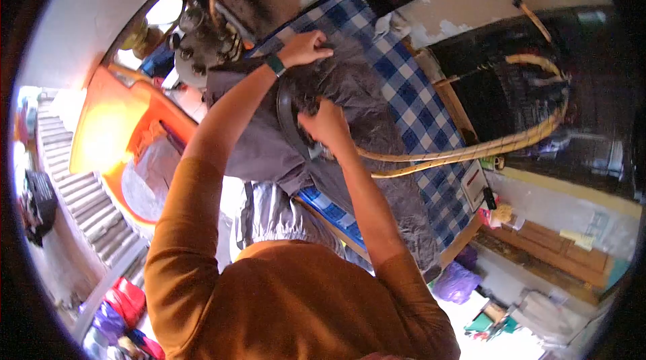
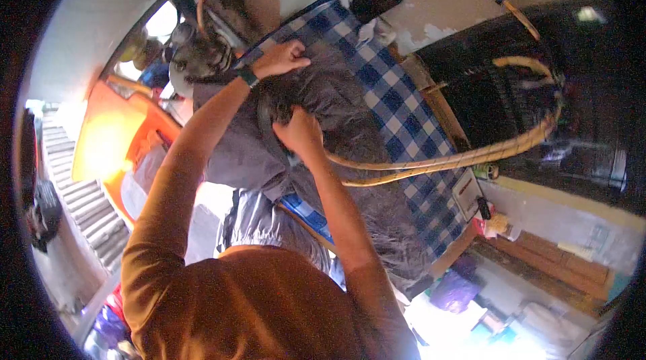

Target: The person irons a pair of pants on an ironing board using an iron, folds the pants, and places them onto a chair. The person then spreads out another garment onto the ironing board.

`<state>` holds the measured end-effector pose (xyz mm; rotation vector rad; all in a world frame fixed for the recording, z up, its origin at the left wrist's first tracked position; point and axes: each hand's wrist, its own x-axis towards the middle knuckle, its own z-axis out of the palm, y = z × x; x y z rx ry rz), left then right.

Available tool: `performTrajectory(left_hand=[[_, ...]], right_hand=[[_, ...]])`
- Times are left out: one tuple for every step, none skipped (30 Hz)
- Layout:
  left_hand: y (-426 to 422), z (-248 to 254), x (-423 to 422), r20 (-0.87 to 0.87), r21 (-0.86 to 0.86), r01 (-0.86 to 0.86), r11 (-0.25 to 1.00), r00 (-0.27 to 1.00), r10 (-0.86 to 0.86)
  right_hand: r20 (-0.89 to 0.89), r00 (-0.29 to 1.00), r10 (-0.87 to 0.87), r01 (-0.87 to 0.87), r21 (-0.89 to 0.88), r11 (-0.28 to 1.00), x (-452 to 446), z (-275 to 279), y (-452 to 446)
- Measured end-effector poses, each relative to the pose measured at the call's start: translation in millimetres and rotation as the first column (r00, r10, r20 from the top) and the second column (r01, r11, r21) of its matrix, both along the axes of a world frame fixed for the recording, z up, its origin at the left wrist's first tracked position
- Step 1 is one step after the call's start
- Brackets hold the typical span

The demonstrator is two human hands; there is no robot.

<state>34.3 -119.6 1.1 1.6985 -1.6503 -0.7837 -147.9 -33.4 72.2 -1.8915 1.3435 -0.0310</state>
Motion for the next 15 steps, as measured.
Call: performTrajectory(left_hand=[[-9, 2, -8, -0.021, 0.105, 0.031, 0.994, 0.999, -0.029], [-26, -25, -13, -0.021, 0.131, 0.024, 0.991, 1.0, -0.021], [-37, -18, -15, -0.123, 0.251, 0.135, 0.959, 0.987, -0.107], [-45, -12, -18, -0.231, 0.358, 0.256, 0.898, 0.956, -0.181], [-52, -23, -24, -0.237, 0.355, 0.276, 0.893, 0.951, -0.199], [-57, -45, -30, -0.232, 0.324, 0.248, 0.913, 0.956, -0.178], [-61, -61, -33, -0.227, 0.292, 0.219, 0.931, 0.962, -0.155], [-69, -69, -29, -0.233, 0.291, 0.228, 0.929, 0.959, -0.162], [-74, -77, -23, -0.343, 0.409, 0.311, 0.858, 0.924, -0.172], [-59, -16, -22, -0.422, 0.461, 0.404, 0.79, 0.883, -0.205], [-41, 52, -22, -0.496, 0.506, 0.49, 0.71, 0.839, -0.225], [-45, 34, -21, -0.492, 0.509, 0.496, 0.703, 0.838, -0.235], [-49, 1, -18, -0.46, 0.507, 0.418, 0.754, 0.871, -0.173], [-47, 9, -20, -0.431, 0.499, 0.335, 0.799, 0.896, -0.107], [-40, 17, -18, -0.562, 0.504, 0.373, 0.779, 0.827, -0.031]], right_hand=[[-0.022, 0.999, 0.026, -0.027, -0.072, 0.997, -13, 10, 12], [-0.054, 0.997, 0.056, -0.063, -0.139, 0.988, -29, 17, 25], [-0.111, 0.991, 0.08, -0.09, -0.091, 0.992, -49, 20, 35], [-0.167, 0.981, 0.102, -0.11, -0.037, 0.993, -70, 21, 45], [-0.231, 0.97, 0.079, -0.088, -0.028, 0.996, -89, 19, 52], [-0.295, 0.953, 0.06, -0.069, -0.017, 0.997, -106, 16, 55], [-0.327, 0.945, -0.025, 0.015, -0.032, 0.999, -121, 18, 53], [-0.358, 0.928, -0.103, 0.092, -0.048, 0.995, -137, 19, 46], [-0.387, 0.9, -0.201, 0.179, -0.093, 0.979, -158, 13, 36], [-0.409, 0.863, -0.298, 0.261, -0.144, 0.955, -181, 2, 22], [-0.287, 0.853, -0.435, 0.415, -0.131, 0.9, -207, -14, 9], [-0.223, 0.833, -0.507, 0.495, -0.113, 0.862, -218, -15, 1], [-0.156, 0.802, -0.576, 0.569, -0.094, 0.817, -229, -15, -8], [-0.199, 0.815, -0.544, 0.546, -0.05, 0.837, -228, 3, -15], [-0.242, 0.828, -0.506, 0.52, -0.006, 0.854, -227, 14, -20]])
